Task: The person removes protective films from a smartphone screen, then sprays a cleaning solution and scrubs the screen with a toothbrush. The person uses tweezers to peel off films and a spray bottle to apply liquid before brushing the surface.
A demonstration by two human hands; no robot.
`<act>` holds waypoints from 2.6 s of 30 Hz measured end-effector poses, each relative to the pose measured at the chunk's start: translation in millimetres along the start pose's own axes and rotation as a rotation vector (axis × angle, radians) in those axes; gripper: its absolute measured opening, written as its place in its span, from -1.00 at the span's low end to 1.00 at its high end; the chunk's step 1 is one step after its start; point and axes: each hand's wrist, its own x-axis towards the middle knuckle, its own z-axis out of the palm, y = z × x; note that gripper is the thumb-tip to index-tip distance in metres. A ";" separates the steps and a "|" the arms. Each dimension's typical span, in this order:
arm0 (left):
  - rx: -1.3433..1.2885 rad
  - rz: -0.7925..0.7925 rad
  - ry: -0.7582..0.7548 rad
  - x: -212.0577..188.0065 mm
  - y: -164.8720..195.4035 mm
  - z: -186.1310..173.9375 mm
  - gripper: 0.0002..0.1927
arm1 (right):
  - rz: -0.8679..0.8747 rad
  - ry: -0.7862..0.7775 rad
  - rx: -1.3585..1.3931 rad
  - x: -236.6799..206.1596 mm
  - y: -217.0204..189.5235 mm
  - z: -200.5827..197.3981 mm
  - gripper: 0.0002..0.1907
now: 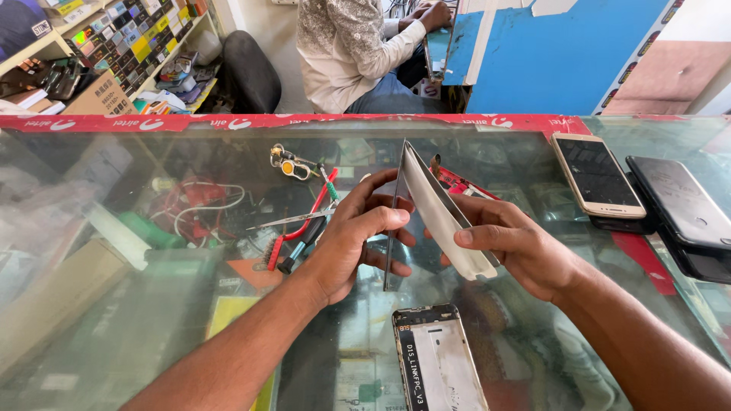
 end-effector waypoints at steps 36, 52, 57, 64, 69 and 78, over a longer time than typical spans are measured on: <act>-0.150 0.004 0.080 -2.7 -2.3 1.6 -0.24 | -0.210 0.053 -0.108 -10.8 -15.8 20.4 -0.35; -0.337 0.035 0.041 -0.9 -2.8 -6.4 -0.39 | -0.993 0.444 -0.774 -22.8 -9.1 30.1 -0.67; -0.366 0.074 0.021 -1.3 -6.0 -5.0 -0.40 | -1.037 0.437 -0.938 -28.3 -13.7 28.4 -0.66; -0.346 0.063 0.069 -0.1 -8.4 -5.2 -0.37 | -1.018 0.302 -1.135 -31.5 -18.7 34.6 -0.38; -0.364 0.065 0.047 0.9 -8.4 -3.8 -0.36 | -0.977 0.362 -1.031 -29.2 -14.7 32.0 -0.52; -0.458 0.060 -0.037 0.6 -5.1 -3.5 -0.41 | -0.963 0.577 -0.986 -25.4 -7.3 30.5 -0.76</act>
